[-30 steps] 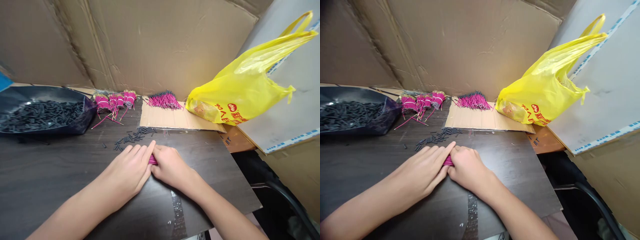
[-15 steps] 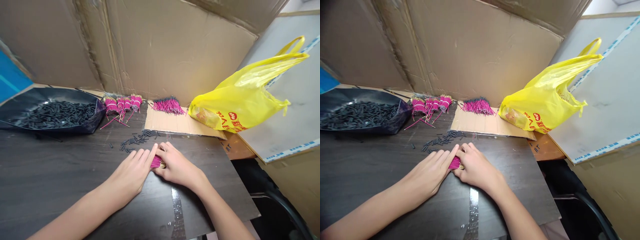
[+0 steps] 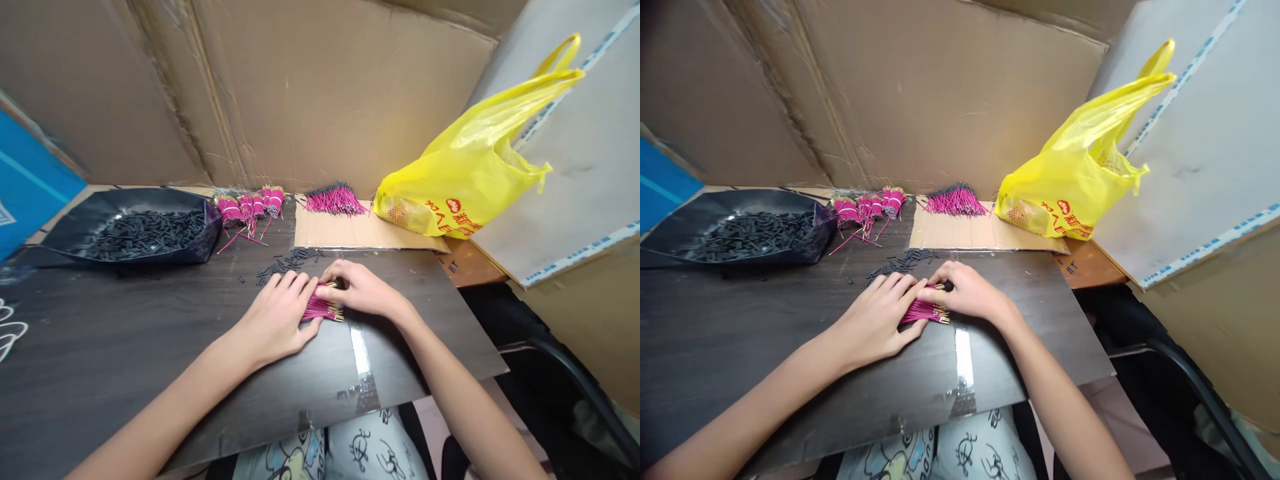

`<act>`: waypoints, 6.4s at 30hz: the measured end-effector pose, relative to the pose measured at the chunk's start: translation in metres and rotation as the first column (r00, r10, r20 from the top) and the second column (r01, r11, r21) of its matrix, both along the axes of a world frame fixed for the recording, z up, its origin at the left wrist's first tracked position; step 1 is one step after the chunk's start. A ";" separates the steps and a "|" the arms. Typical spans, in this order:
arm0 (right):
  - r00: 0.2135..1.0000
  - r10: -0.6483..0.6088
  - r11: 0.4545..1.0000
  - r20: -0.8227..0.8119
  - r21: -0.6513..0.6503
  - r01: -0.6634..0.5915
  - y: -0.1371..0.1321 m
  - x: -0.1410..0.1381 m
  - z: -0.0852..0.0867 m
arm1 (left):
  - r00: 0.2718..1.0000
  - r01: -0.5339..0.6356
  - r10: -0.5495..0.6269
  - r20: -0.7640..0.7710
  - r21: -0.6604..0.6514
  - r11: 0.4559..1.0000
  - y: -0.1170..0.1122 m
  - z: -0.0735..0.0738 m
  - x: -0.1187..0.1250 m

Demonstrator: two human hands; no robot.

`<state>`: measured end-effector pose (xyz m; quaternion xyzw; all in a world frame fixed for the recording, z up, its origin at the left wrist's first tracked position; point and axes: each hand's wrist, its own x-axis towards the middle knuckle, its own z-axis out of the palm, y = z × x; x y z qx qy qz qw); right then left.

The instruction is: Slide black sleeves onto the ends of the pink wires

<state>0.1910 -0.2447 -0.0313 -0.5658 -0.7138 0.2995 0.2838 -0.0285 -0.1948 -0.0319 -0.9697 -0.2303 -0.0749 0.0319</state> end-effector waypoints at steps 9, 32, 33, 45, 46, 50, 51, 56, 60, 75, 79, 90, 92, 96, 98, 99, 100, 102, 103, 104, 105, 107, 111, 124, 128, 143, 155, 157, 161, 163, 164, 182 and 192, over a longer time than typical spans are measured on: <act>0.970 -0.243 0.947 -0.009 0.214 0.240 0.018 0.008 -0.020 | 0.992 0.095 -0.087 0.093 -0.091 0.991 0.017 -0.007 0.004; 0.948 -0.204 0.915 0.244 0.391 0.097 0.072 0.007 -0.040 | 0.908 0.087 0.020 0.418 -0.237 0.968 0.017 -0.009 0.017; 0.941 -0.203 0.917 0.272 0.391 0.084 0.072 0.007 -0.040 | 0.904 0.093 0.013 0.427 -0.226 0.970 0.017 -0.010 0.017; 0.910 -0.209 0.926 0.359 0.372 0.066 0.072 0.005 -0.039 | 0.861 0.045 0.065 0.505 -0.202 0.978 0.017 -0.012 0.019; 0.899 -0.214 0.927 0.381 0.368 0.065 0.072 0.004 -0.039 | 0.859 0.041 0.072 0.507 -0.207 0.977 0.017 -0.012 0.019; 0.854 -0.213 0.929 0.475 0.370 0.026 0.071 -0.001 -0.037 | 0.854 0.013 0.103 0.509 -0.219 0.976 0.016 -0.013 0.018; 0.843 -0.214 0.929 0.494 0.370 0.019 0.071 -0.002 -0.036 | 0.853 0.004 0.111 0.509 -0.220 0.975 0.017 -0.013 0.018; 0.813 -0.238 0.927 0.532 0.375 0.026 0.072 -0.003 -0.037 | 0.839 -0.029 0.143 0.525 -0.219 0.975 0.018 -0.014 0.015; 0.828 -0.266 0.922 0.494 0.382 0.068 0.070 -0.003 -0.038 | 0.830 -0.047 0.167 0.533 -0.233 0.971 0.018 -0.013 0.014; 0.954 -0.283 0.903 0.103 0.365 0.229 0.064 0.003 -0.043 | 0.790 -0.181 0.300 0.535 -0.263 0.948 0.015 -0.014 0.016; 0.955 -0.266 0.906 0.131 0.371 0.201 0.065 0.003 -0.042 | 0.778 -0.189 0.329 0.535 -0.299 0.935 0.014 -0.014 0.018; 0.967 -0.160 0.932 0.197 0.354 0.082 0.056 -0.003 -0.037 | 0.732 -0.201 0.402 0.549 -0.390 0.899 0.021 -0.002 0.008; 0.961 -0.149 0.939 0.233 0.339 0.063 0.055 -0.004 -0.035 | 0.744 -0.209 0.413 0.526 -0.404 0.891 0.022 -0.002 0.008; 0.942 -0.139 0.951 0.304 0.306 0.041 0.054 -0.004 -0.031 | 0.770 -0.208 0.414 0.486 -0.423 0.882 0.022 -0.005 0.010; 0.935 -0.135 0.956 0.327 0.293 0.036 0.055 -0.004 -0.030 | 0.786 -0.195 0.400 0.470 -0.426 0.884 0.021 -0.006 0.011; 0.935 -0.135 0.957 0.327 0.289 0.036 0.056 -0.004 -0.031 | 0.795 -0.191 0.393 0.462 -0.424 0.885 0.020 -0.007 0.011; 0.939 -0.130 0.958 0.318 0.286 0.036 0.057 -0.003 -0.031 | 0.803 -0.187 0.386 0.455 -0.422 0.887 0.020 -0.007 0.011; 0.951 -0.105 0.961 0.290 0.275 0.023 0.059 -0.001 -0.034 | 0.814 -0.181 0.373 0.446 -0.417 0.891 0.021 -0.008 0.011; 0.956 -0.087 0.964 0.282 0.267 0.008 0.060 0.000 -0.035 | 0.816 -0.177 0.369 0.445 -0.414 0.893 0.022 -0.008 0.011; 0.958 -0.068 0.965 0.279 0.262 -0.008 0.061 0.002 -0.036 | 0.818 -0.174 0.364 0.445 -0.411 0.895 0.022 -0.008 0.011; 0.959 -0.052 0.966 0.279 0.258 -0.022 0.061 0.004 -0.038 | 0.821 -0.173 0.360 0.443 -0.409 0.896 0.023 -0.008 0.011; 0.960 -0.039 0.965 0.277 0.261 -0.036 0.061 0.006 -0.039 | 0.827 -0.175 0.356 0.436 -0.402 0.899 0.025 -0.009 0.010; 0.971 -0.044 0.961 0.237 0.274 -0.024 0.057 0.008 -0.036 | 0.835 -0.182 0.353 0.423 -0.392 0.902 0.026 -0.010 0.010; 0.994 0.009 0.960 0.107 0.276 -0.039 0.032 -0.018 -0.020 | 0.843 -0.179 0.347 0.411 -0.393 0.902 0.026 -0.009 0.009; 0.991 -0.019 0.950 0.132 0.311 -0.023 0.032 -0.019 -0.023 | 0.842 -0.178 0.354 0.406 -0.410 0.895 0.026 -0.009 0.009; 0.973 -0.066 0.956 0.222 0.293 -0.002 0.026 -0.019 -0.013 | 0.849 -0.221 0.385 0.361 -0.418 0.881 0.025 -0.006 0.010; 0.965 -0.046 0.958 0.259 0.286 -0.030 0.025 -0.019 -0.013 | 0.854 -0.213 0.364 0.373 -0.388 0.897 0.025 -0.005 0.010; 0.965 -0.035 0.958 0.262 0.283 -0.042 0.024 -0.019 -0.012 | 0.854 -0.207 0.354 0.381 -0.376 0.903 0.025 -0.006 0.010; 0.972 -0.009 0.956 0.233 0.288 -0.060 0.024 -0.020 -0.012 | 0.859 -0.195 0.342 0.382 -0.373 0.907 0.024 -0.005 0.010; 0.977 -0.011 0.956 0.212 0.290 -0.052 0.024 -0.020 -0.013 | 0.861 -0.196 0.343 0.376 -0.377 0.905 0.023 -0.004 0.011; 0.979 -0.015 0.956 0.203 0.291 -0.046 0.024 -0.020 -0.013 | 0.861 -0.198 0.345 0.375 -0.378 0.904 0.023 -0.004 0.011; 0.990 -0.037 0.932 0.134 0.363 -0.015 0.024 -0.016 -0.013 | 0.836 -0.247 0.378 0.397 -0.343 0.906 0.024 -0.003 0.011; 0.996 0.028 0.923 0.087 0.380 -0.059 0.026 -0.019 -0.016 | 0.854 -0.228 0.361 0.374 -0.355 0.907 0.025 -0.007 0.010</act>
